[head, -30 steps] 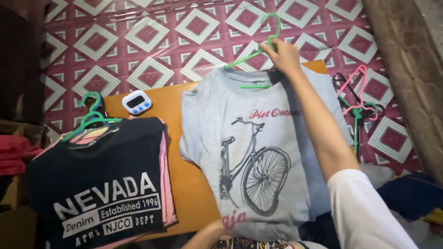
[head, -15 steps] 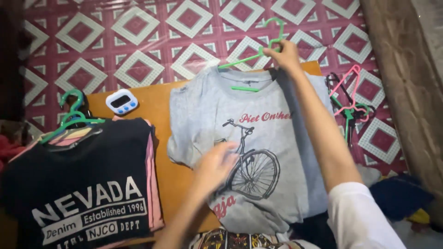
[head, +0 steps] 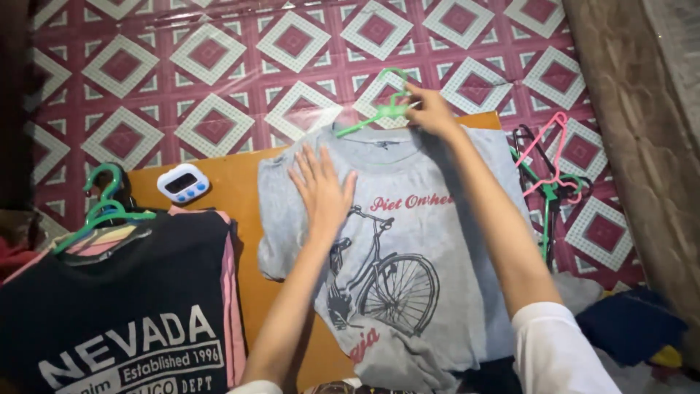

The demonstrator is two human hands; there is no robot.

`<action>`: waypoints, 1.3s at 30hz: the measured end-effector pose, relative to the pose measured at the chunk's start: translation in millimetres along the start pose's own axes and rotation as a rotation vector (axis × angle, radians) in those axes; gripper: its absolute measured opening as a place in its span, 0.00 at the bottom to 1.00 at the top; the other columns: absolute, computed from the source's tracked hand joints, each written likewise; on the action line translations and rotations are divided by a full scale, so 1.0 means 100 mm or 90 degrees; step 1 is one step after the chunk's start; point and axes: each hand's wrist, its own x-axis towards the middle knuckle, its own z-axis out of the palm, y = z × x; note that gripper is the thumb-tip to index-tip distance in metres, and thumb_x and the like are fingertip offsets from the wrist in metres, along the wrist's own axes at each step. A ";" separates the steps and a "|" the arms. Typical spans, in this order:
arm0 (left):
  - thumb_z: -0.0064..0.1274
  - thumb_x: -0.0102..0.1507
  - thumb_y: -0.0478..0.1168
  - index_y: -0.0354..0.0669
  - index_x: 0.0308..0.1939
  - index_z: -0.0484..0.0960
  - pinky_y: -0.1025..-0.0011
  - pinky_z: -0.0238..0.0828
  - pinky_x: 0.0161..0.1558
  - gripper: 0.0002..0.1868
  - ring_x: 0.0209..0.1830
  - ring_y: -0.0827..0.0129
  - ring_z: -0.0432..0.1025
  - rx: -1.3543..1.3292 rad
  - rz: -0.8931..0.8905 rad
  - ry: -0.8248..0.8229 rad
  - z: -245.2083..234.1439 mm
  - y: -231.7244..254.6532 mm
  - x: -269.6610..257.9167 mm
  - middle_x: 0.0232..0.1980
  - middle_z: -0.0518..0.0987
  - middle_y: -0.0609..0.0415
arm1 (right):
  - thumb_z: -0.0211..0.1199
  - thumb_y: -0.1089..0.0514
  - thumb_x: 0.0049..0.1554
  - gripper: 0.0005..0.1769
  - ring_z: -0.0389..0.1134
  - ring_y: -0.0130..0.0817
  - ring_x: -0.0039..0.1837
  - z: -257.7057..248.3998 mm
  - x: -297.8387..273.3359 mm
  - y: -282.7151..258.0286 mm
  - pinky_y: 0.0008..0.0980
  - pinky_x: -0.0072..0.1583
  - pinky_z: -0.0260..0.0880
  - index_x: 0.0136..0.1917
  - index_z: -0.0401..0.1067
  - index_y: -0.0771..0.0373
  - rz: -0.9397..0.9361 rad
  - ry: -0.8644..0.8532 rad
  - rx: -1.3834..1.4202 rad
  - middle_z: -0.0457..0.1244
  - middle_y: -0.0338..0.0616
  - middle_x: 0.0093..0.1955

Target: The recorder folds t-shirts and places them onto hangers for organization.

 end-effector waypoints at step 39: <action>0.50 0.70 0.30 0.40 0.53 0.78 0.55 0.66 0.58 0.08 0.60 0.48 0.70 -0.026 -0.203 -0.003 -0.52 -1.23 0.54 0.59 0.76 0.42 | 0.69 0.52 0.68 0.16 0.64 0.29 0.49 -1.53 -2.46 1.65 0.36 0.55 0.64 0.53 0.78 0.71 0.200 0.357 0.038 0.70 0.57 0.51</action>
